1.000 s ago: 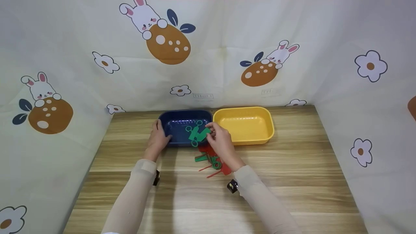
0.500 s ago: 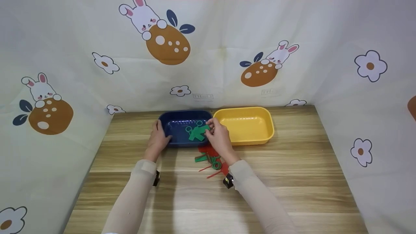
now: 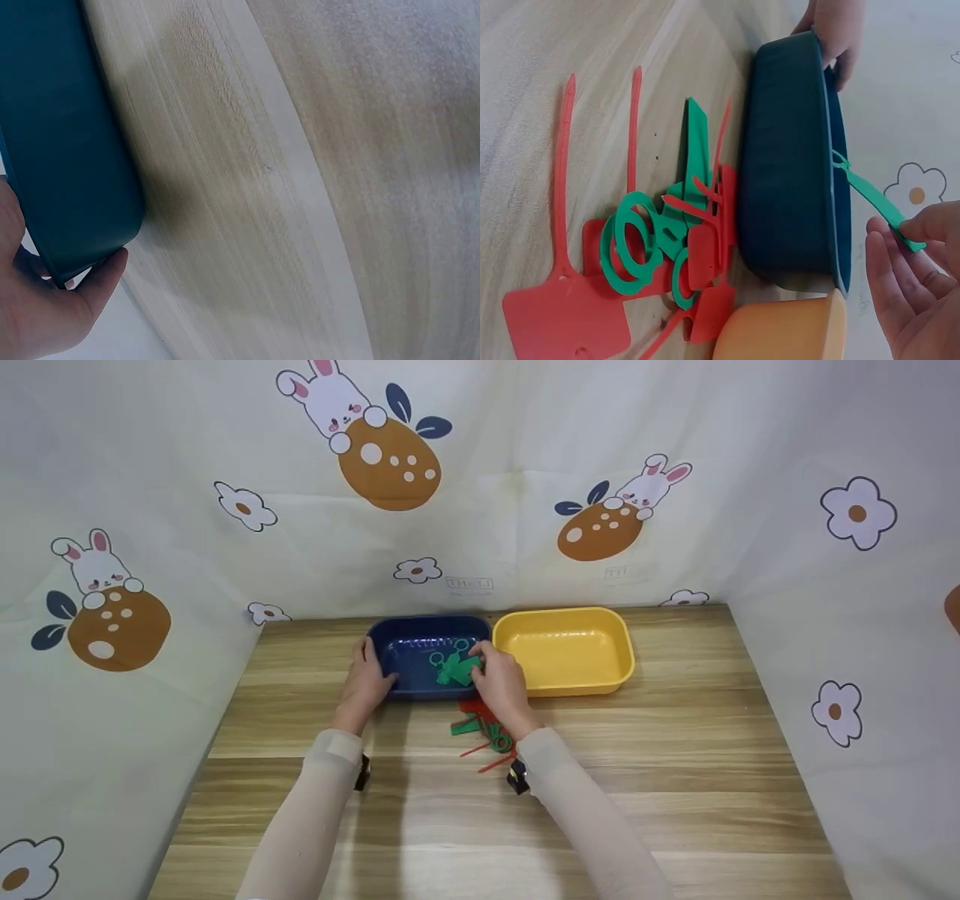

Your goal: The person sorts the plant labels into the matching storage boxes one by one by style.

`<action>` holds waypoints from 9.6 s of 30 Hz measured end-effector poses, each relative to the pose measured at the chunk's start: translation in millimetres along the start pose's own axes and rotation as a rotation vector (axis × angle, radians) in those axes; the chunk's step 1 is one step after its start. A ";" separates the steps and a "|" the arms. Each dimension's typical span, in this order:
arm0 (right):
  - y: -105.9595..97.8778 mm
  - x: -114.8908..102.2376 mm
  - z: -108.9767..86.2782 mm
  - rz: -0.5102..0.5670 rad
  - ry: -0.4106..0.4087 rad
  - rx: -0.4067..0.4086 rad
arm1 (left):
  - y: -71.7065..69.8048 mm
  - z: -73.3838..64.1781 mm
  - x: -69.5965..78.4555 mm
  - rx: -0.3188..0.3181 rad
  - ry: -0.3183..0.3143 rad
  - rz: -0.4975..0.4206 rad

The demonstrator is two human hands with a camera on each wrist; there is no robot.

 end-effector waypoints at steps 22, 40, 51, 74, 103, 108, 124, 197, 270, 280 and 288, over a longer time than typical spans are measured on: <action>26.8 3.8 -3.0 -0.204 0.017 -0.182 | -1.2 -0.8 0.7 0.002 0.004 -0.008; 27.0 -2.3 -16.4 -0.159 -0.025 -0.265 | -1.9 -1.0 1.2 0.022 0.016 -0.016; 19.4 -11.7 -29.2 -0.139 -0.065 -0.247 | -1.1 -0.2 0.6 0.019 0.006 -0.009; 17.9 -2.3 -70.8 -0.148 -0.069 -0.234 | -0.3 0.7 1.4 0.012 0.003 0.002; 16.0 16.2 -100.2 -0.352 -0.178 -0.191 | 0.1 0.9 -0.4 0.014 0.005 -0.002; 17.6 16.8 -102.0 -0.392 -0.232 -0.173 | 1.0 1.8 -0.6 0.007 0.001 -0.004; 21.3 18.4 -105.9 -0.448 -0.264 -0.156 | 1.6 1.5 -0.5 0.009 -0.001 -0.032; 2.1 17.4 -116.1 -0.319 -0.214 -0.145 | 0.1 -0.1 -0.3 -0.010 -0.016 -0.029; -6.9 6.0 -103.7 0.464 0.195 -0.283 | 0.9 0.4 -1.6 -0.017 -0.017 -0.039; -16.4 -6.9 -94.4 0.395 0.168 -0.277 | 1.5 1.4 -1.5 -0.002 -0.008 -0.041; -7.4 18.4 -82.5 0.408 0.154 -0.265 | 2.3 3.1 -1.6 -0.002 -0.004 -0.017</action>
Point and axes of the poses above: each hand's wrist, its own z-axis towards the middle knuckle, its own y-axis out of the palm, x = y × z, the point moved 8 cm from there along z, towards the middle knuckle, and after that the axes turned 8 degrees about -y, right-handed, at the moved point
